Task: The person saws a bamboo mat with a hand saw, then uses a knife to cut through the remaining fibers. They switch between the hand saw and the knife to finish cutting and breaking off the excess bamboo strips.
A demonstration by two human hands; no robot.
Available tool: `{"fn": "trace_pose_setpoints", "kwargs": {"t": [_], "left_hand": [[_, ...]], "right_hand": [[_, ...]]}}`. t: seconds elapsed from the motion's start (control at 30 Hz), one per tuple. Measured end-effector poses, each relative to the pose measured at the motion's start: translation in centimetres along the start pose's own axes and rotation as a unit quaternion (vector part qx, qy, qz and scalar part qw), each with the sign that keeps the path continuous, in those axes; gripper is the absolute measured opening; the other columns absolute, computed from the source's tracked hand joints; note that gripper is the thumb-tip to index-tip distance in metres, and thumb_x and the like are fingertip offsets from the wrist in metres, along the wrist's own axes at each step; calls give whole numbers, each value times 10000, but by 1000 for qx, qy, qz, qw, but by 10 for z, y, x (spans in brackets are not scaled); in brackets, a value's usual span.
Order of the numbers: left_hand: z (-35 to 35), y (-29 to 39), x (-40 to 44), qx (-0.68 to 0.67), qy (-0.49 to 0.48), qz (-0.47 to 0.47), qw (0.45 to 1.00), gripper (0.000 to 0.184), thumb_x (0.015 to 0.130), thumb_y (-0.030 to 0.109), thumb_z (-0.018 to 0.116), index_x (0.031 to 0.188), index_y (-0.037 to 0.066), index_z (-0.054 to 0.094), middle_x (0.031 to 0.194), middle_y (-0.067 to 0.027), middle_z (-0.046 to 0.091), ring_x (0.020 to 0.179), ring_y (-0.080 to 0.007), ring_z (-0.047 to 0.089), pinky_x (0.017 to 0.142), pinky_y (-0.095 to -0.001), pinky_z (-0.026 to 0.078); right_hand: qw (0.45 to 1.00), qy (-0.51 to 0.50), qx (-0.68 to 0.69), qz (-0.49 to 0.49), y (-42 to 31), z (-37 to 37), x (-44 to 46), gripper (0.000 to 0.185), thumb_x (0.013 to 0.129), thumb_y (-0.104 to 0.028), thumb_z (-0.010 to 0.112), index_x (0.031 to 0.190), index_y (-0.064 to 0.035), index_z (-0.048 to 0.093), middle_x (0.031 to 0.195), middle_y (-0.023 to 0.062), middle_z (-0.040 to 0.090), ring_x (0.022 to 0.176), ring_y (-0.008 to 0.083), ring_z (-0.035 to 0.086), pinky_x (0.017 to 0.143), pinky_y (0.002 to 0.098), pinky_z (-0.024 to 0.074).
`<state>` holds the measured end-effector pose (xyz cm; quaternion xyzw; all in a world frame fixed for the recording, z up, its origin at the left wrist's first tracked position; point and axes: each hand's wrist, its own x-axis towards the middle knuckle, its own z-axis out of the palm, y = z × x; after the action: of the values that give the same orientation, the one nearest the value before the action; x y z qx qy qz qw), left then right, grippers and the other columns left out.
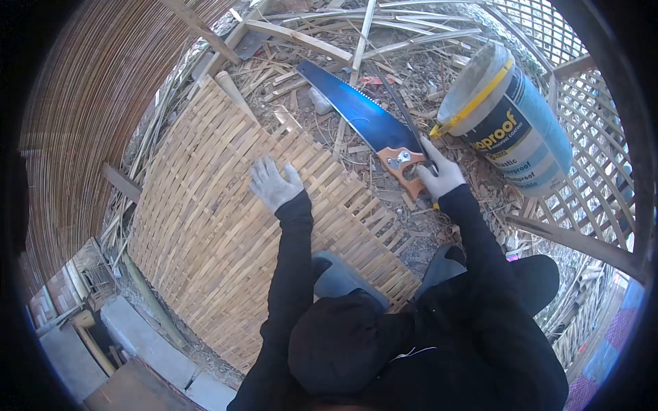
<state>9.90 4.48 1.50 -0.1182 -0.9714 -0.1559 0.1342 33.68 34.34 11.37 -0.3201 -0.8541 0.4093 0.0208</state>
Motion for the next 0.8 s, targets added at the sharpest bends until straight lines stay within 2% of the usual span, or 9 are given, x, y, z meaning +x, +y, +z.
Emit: {"fn": "trace_pose_setpoints", "kwargs": {"t": [0.17, 0.3, 0.43, 0.47, 0.53, 0.63, 0.7, 0.77, 0.8], "left_hand": [[1, 2, 1, 11, 3, 1, 1000, 554, 1009, 340, 687, 1494, 76, 644, 1687, -160, 516, 1553, -415, 458, 1288, -607, 314], [-1, 1, -1, 0, 6, 2, 1000, 541, 1013, 323, 685, 1493, 79, 644, 1692, -155, 511, 1558, -404, 456, 1294, -599, 310], [-8, 4, 0, -13, -2, -7, 1000, 545, 1005, 312, 690, 1496, 81, 638, 1679, -159, 522, 1560, -405, 454, 1298, -599, 301], [-7, 5, 2, -17, -1, -9, 1000, 547, 1002, 311, 691, 1495, 81, 637, 1671, -162, 529, 1561, -407, 452, 1299, -600, 299], [-3, -3, 0, 10, -36, 1, 999, 542, 997, 315, 695, 1481, 80, 639, 1645, -172, 547, 1561, -412, 451, 1299, -608, 294], [-3, -3, 4, -6, -33, 2, 999, 581, 977, 355, 704, 1486, 85, 632, 1633, -187, 555, 1556, -431, 451, 1283, -631, 314], [-2, 0, 8, -22, -13, -3, 1000, 604, 968, 376, 706, 1493, 87, 628, 1632, -192, 554, 1553, -439, 453, 1274, -640, 325], [0, -1, 2, -18, -2, -7, 1000, 608, 969, 381, 703, 1495, 87, 626, 1632, -192, 555, 1552, -440, 454, 1272, -640, 326], [0, -2, 2, -19, 0, -7, 1000, 606, 969, 380, 702, 1493, 85, 628, 1630, -193, 557, 1549, -442, 457, 1272, -642, 326]], "right_hand": [[890, -157, 413, 113, -97, 32, 13, 725, 1074, -145, 643, 1735, -66, 356, 821, 1, 612, 589, 78, 564, 513, 248, 410], [818, -304, 478, 99, -164, 72, 65, 709, 1071, -162, 643, 1715, -46, 370, 770, -8, 544, 536, 113, 522, 462, 305, 439], [826, -263, 456, 205, -210, 135, 108, 484, 1071, -174, 620, 1548, -129, 551, 761, 31, 570, 542, 170, 550, 461, 367, 455], [886, -234, 364, 168, -216, 156, 115, 366, 1044, -173, 638, 1408, -139, 621, 780, 51, 610, 599, 223, 616, 515, 422, 514], [946, -209, 248, -17, -198, 194, 140, 661, 1062, -249, 673, 1685, -197, 460, 818, 41, 629, 590, 169, 630, 465, 367, 508], [863, 25, 154, -480, -154, 236, 173, 694, 1054, -259, 698, 1694, -186, 439, 803, 52, 640, 571, 188, 640, 445, 387, 507], [899, -10, 240, -365, -156, 235, 175, 709, 1052, -257, 705, 1700, -186, 427, 798, 56, 642, 558, 196, 639, 436, 399, 509], [858, -223, 407, 222, -218, 177, 140, 716, 1052, -246, 703, 1705, -191, 415, 798, 58, 640, 543, 199, 630, 429, 408, 514], [926, -134, 351, -36, -206, 193, 149, 691, 1056, -237, 693, 1693, -187, 431, 791, 56, 636, 532, 193, 620, 418, 405, 502]]}}
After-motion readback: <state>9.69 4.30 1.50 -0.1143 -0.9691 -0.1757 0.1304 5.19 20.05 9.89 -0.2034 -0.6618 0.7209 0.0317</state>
